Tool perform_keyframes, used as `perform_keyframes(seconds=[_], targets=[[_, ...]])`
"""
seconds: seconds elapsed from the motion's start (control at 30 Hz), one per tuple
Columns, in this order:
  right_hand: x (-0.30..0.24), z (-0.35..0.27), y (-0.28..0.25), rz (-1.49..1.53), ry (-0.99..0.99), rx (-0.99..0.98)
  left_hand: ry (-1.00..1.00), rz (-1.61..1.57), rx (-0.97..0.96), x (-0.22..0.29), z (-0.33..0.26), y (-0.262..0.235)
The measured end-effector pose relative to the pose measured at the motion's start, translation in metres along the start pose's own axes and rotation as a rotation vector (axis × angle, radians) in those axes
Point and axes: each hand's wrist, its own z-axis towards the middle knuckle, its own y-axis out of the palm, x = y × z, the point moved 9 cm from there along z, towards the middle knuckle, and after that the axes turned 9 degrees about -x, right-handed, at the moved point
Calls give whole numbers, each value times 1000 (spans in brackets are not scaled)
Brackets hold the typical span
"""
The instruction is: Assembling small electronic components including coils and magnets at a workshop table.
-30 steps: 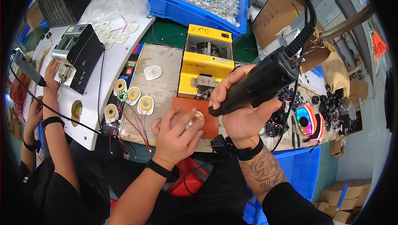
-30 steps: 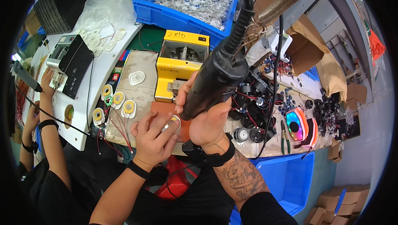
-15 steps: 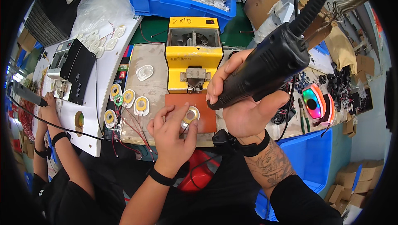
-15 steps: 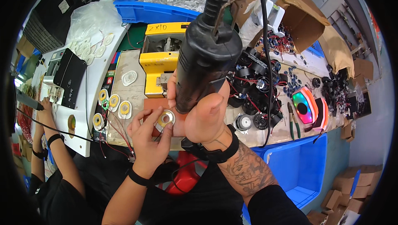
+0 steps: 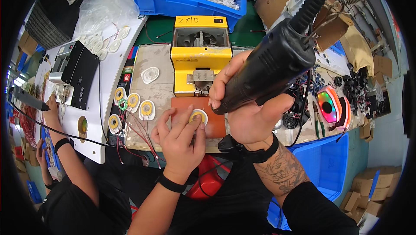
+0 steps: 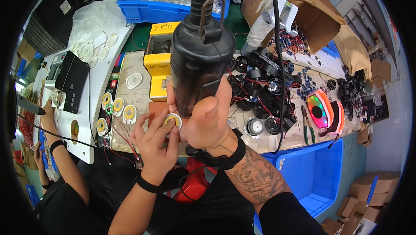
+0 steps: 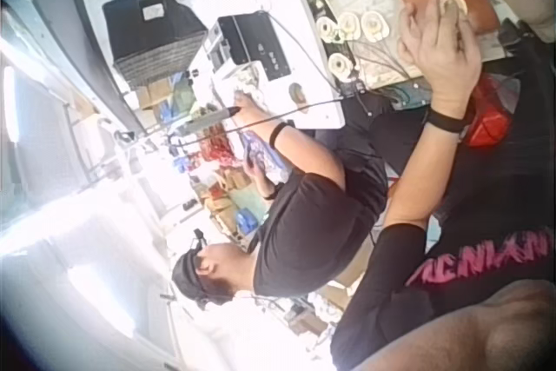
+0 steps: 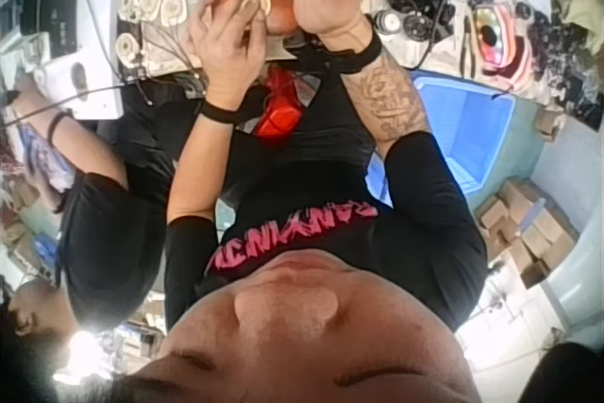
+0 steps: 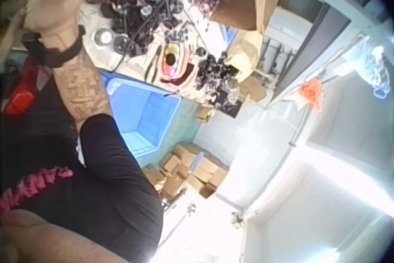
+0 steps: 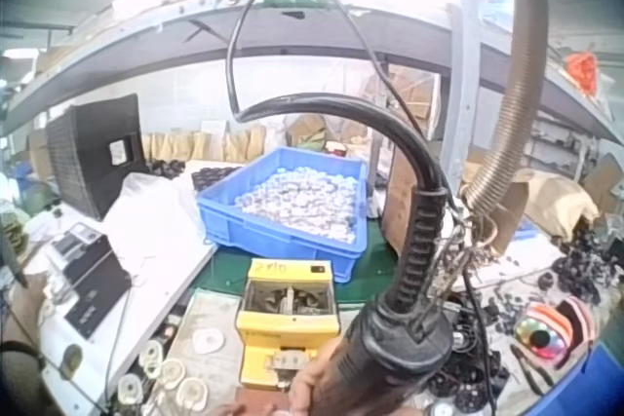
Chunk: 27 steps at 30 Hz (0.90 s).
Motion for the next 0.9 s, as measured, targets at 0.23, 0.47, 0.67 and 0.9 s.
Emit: perform_keyframes(seconds=[0.23, 0.47, 0.67, 0.9], targets=[[-1, 6, 9, -5, -2, -3, -2, -23, 9, -4, 1, -3], [-1, 4, 7, 19, -35, 49, -22, 13, 25, -13, 2, -2], [-3, 4, 8, 2, -43, 45, 2, 28, 17, -9, 3, -3], [-8, 5, 10, -60, -35, -10, 15, 28, 16, -7, 6, -4]])
